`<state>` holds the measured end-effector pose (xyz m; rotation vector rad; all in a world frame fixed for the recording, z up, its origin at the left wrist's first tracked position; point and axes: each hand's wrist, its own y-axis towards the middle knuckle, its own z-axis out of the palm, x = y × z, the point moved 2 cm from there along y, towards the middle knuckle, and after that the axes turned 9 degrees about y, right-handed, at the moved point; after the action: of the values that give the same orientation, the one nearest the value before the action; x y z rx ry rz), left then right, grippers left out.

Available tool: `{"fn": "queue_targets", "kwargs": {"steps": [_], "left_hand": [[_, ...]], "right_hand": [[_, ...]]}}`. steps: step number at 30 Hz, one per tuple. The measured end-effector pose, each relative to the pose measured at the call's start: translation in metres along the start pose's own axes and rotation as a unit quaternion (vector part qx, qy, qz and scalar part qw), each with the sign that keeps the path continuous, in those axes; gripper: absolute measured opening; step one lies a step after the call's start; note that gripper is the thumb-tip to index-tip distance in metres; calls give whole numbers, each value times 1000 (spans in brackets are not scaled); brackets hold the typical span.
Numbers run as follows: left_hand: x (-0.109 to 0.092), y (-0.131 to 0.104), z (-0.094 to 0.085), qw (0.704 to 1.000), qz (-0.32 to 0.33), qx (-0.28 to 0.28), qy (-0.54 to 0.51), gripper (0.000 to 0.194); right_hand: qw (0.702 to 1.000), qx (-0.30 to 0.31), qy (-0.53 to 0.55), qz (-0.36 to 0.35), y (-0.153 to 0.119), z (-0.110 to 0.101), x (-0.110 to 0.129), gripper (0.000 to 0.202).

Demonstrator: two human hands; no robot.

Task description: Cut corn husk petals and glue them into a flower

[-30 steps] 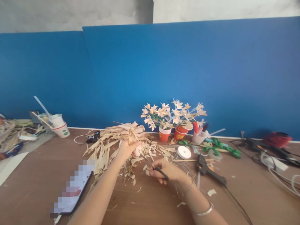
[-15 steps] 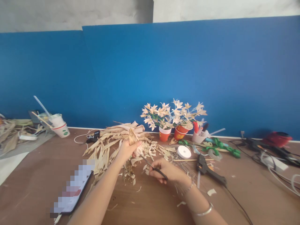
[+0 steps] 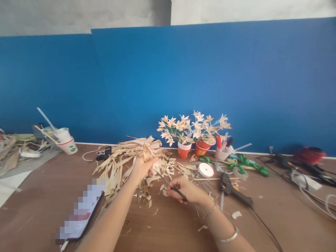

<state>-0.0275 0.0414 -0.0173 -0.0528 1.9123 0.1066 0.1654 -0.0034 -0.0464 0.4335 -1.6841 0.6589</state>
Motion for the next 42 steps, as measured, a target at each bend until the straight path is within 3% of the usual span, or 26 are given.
{"fn": "queue_targets", "kwargs": {"steps": [9,27,42], "left_hand": [[-5,-6,7,996,-14,-72,-60,37],[-1,-10,15,986,-45,-130,-95,42],[5,-18,24,983,4,-169,-75,44]], "right_hand": [[1000,-16,24,-5,0,2,2,19],[997,-64,36,15,0,8,13,20],[995,-72,65,4,4,13,9,20]]}}
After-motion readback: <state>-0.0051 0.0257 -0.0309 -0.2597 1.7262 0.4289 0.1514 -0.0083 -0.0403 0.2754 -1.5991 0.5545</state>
